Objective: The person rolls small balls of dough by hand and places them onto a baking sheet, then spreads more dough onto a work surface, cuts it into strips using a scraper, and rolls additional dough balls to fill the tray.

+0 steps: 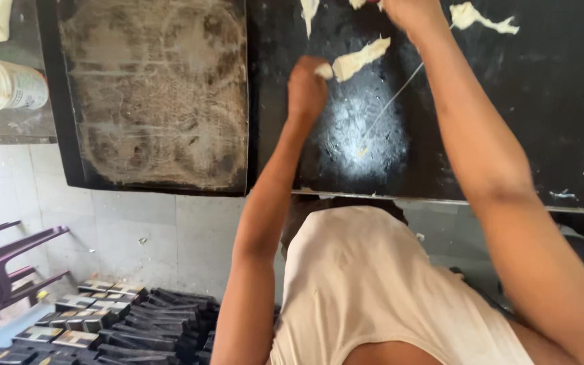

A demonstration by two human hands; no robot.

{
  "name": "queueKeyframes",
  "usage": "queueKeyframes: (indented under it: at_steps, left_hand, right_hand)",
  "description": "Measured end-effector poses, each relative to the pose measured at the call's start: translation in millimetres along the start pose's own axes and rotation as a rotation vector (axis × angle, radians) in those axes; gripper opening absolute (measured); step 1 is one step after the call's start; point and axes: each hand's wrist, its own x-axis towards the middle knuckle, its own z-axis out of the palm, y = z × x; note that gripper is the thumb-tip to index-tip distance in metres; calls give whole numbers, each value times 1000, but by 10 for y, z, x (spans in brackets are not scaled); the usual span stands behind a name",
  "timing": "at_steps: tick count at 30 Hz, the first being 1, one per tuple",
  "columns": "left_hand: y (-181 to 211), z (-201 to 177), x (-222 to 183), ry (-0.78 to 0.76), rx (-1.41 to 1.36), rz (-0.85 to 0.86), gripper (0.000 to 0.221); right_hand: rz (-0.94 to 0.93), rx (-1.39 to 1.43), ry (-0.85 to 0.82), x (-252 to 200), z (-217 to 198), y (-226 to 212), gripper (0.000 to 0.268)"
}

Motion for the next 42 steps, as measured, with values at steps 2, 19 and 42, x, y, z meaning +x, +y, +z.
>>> queueKeyframes:
  at_steps: [2, 19, 42]
  left_hand:
    - [45, -364, 312, 122, -844, 49, 32]
    - [40, -1600, -247, 94, -1540, -1, 21]
    - [392, -1785, -48, -60, -1273, 159, 27]
  right_hand:
    - [139, 362, -311, -227, -12, -253, 38]
    - [-737, -194, -410, -816, -90, -1521, 31]
    - [338, 844, -466, -539, -424, -1449, 31]
